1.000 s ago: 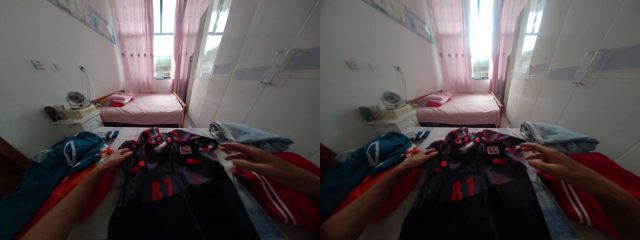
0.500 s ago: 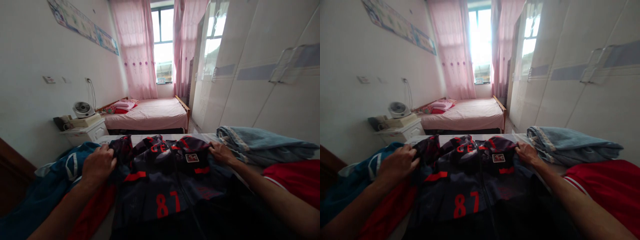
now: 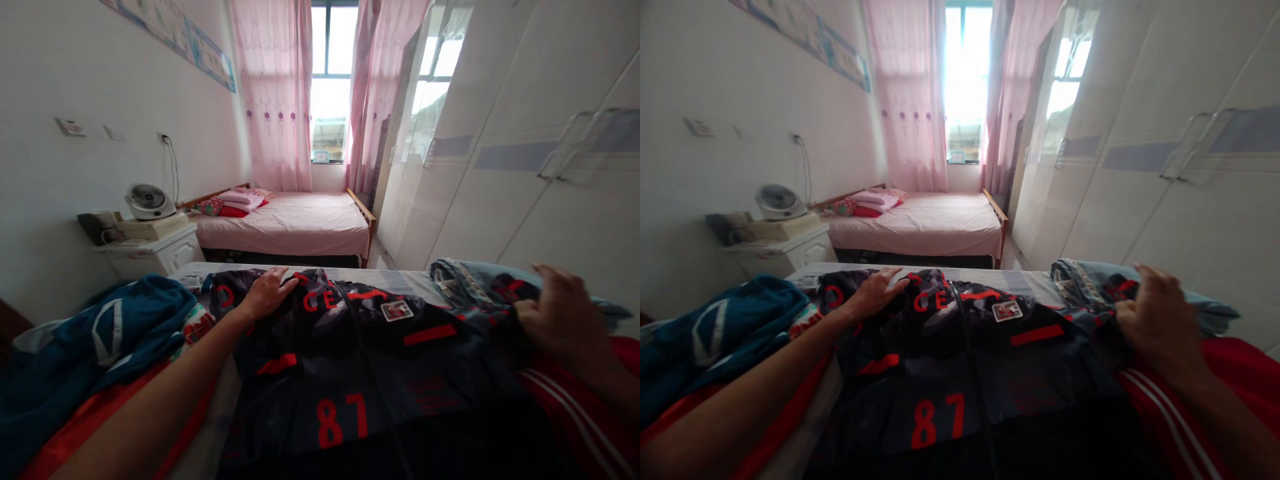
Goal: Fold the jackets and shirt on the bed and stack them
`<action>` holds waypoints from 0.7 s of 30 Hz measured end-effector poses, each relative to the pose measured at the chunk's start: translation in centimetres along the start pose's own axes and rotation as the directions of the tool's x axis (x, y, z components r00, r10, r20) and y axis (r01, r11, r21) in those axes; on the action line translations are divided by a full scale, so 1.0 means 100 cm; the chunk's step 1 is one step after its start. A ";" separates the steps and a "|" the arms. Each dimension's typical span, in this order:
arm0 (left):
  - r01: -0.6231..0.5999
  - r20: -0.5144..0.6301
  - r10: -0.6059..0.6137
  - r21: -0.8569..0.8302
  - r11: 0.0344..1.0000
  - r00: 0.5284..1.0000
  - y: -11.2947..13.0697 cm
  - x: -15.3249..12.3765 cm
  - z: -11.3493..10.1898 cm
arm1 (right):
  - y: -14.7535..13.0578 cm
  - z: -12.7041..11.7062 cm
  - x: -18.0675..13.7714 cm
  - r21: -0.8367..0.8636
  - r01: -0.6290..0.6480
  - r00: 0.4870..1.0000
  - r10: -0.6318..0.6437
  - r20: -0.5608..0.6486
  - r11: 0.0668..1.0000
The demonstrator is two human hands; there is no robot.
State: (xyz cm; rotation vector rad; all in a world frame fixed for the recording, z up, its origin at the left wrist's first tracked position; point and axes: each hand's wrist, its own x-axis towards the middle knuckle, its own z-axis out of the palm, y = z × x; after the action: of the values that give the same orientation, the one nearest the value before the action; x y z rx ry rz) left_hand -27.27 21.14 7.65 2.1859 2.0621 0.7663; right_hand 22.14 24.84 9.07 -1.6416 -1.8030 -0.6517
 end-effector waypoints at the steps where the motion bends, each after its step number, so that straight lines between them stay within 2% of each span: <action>1: 0.013 0.041 -0.013 -0.017 1.000 0.999 0.002 0.008 0.006 | -0.024 0.001 0.002 0.037 0.072 0.997 -0.073 0.008 0.997; 3: 0.030 0.107 -0.027 -0.027 0.999 0.994 0.006 0.022 0.015 | -0.072 0.011 0.006 0.145 0.220 0.955 -0.243 0.170 0.965; 4: 0.038 0.125 -0.034 -0.028 0.999 0.992 0.009 0.026 0.017 | -0.093 0.020 0.007 0.206 0.273 0.908 -0.323 0.269 0.940; 5: 0.042 0.127 -0.038 -0.026 0.999 0.991 0.013 0.029 0.017 | -0.109 0.031 0.009 0.253 0.273 0.864 -0.352 0.360 0.928; 7: 0.034 0.087 -0.033 -0.013 0.999 0.996 0.025 0.026 0.013 | -0.129 0.054 0.010 0.316 0.200 0.779 -0.346 0.522 0.927; 9: -0.016 0.040 0.016 0.001 1.000 0.999 0.043 0.008 0.005 | -0.134 0.073 0.011 0.335 0.110 0.731 -0.304 0.611 0.936; 11: -0.212 0.058 0.210 0.039 0.976 0.976 0.061 -0.025 0.000 | -0.131 0.081 0.012 0.355 0.061 0.721 -0.288 0.630 0.933; 12: -0.401 0.114 0.392 0.071 0.913 0.913 0.070 -0.045 -0.001 | -0.130 0.081 0.013 0.372 0.045 0.721 -0.288 0.630 0.927; 13: -0.577 0.188 0.555 0.091 0.812 0.810 0.077 -0.065 0.000 | -0.129 0.078 0.013 0.386 0.030 0.727 -0.286 0.625 0.922; 14: -0.694 0.255 0.657 0.090 0.715 0.710 0.083 -0.085 0.002 | -0.129 0.072 0.014 0.394 0.019 0.737 -0.279 0.615 0.919; 15: -0.765 0.304 0.715 0.081 0.638 0.629 0.086 -0.103 0.005 | -0.132 0.065 0.015 0.406 0.008 0.751 -0.274 0.601 0.914; 16: -0.801 0.335 0.742 0.070 0.595 0.581 0.088 -0.117 0.009 | -0.137 0.056 0.016 0.432 -0.004 0.764 -0.276 0.583 0.902; 17: -0.815 0.351 0.752 0.060 0.576 0.558 0.089 -0.128 0.013 | -0.145 0.046 0.017 0.478 -0.016 0.771 -0.294 0.566 0.878; 19: -0.819 0.358 0.753 0.061 0.571 0.552 0.087 -0.140 0.020 | -0.166 0.026 0.017 0.614 -0.036 0.747 -0.387 0.540 0.788; 21: -0.817 0.348 0.753 0.079 0.571 0.559 0.084 -0.143 0.025 | -0.190 0.009 0.015 0.738 -0.054 0.668 -0.524 0.527 0.673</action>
State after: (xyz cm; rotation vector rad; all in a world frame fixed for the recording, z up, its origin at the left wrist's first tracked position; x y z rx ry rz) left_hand -18.50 7.39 3.84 3.1581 0.9683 0.1649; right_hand 3.09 24.36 10.33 -1.1154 -2.4207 0.6929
